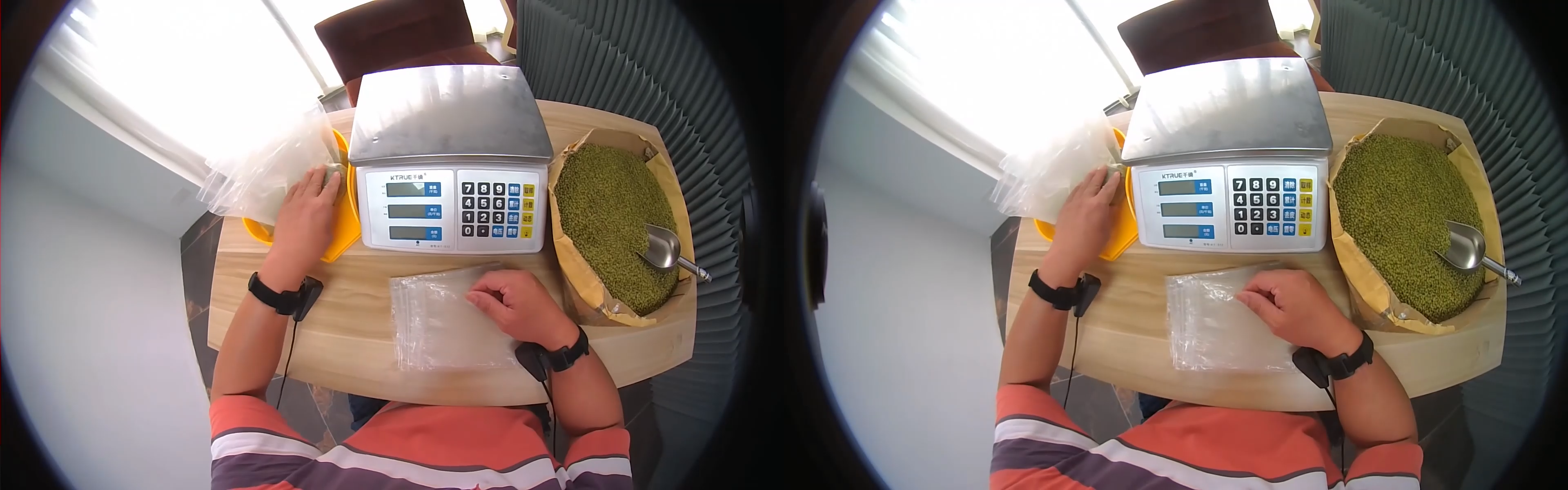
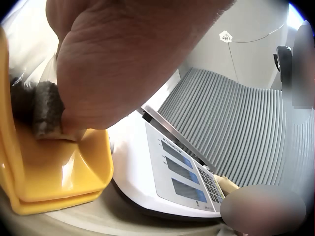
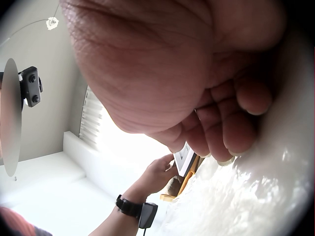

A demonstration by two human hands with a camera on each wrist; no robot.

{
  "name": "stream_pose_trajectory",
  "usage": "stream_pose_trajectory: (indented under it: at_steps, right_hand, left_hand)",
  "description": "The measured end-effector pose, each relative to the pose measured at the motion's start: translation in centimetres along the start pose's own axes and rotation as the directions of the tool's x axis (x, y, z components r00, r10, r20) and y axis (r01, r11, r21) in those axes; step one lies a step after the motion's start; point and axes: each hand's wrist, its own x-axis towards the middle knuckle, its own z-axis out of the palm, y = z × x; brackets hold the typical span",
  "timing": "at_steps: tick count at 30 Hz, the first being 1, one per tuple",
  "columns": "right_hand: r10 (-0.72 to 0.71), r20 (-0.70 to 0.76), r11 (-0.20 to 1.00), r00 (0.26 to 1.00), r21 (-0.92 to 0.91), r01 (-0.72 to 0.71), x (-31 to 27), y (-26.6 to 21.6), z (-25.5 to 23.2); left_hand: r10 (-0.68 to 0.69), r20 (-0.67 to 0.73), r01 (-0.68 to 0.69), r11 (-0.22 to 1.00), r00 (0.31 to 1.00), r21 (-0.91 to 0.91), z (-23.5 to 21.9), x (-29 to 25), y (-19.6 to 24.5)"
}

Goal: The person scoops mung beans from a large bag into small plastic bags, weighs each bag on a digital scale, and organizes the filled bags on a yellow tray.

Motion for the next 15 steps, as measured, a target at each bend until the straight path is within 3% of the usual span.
stream_pose_trajectory:
  at_steps: [4, 6, 7, 12, 14, 15]
  right_hand:
    - [0.056, -0.005, 0.998, 0.998, -0.001, -0.056, 0.0, 0.2, 0.0]
    - [-0.1, 0.004, 0.993, 0.995, -0.065, 0.1, 0.1, 1.3, 0.3]
    - [-0.095, 0.0, 0.992, 0.995, -0.079, 0.095, 0.0, 1.7, 0.4]
    - [-0.102, -0.054, 0.993, 0.993, -0.062, 0.099, -0.1, 2.1, 0.5]
    - [-0.087, -0.028, 0.995, 0.996, -0.041, 0.086, -0.3, 2.2, 0.4]
    - [-0.108, -0.058, 0.993, 0.992, -0.043, 0.106, -0.3, 2.3, 0.5]
  left_hand:
    - [-0.003, -0.011, 0.002, 0.994, 1.0, -0.112, -0.9, 0.1, -0.1]
    - [0.017, -0.023, -0.022, 0.972, 1.0, -0.233, -2.0, 0.4, 0.7]
    - [0.01, 0.023, -0.003, 0.957, 1.0, -0.291, -3.2, 0.5, 1.5]
    - [-0.012, -0.082, -0.02, 0.924, 0.997, -0.383, -5.0, -0.7, 4.2]
    - [-0.152, 0.12, 0.193, 0.752, 0.981, -0.63, -5.9, -1.8, 5.6]
    - [-0.17, 0.16, 0.233, 0.634, 0.972, -0.738, -6.5, -2.2, 7.4]
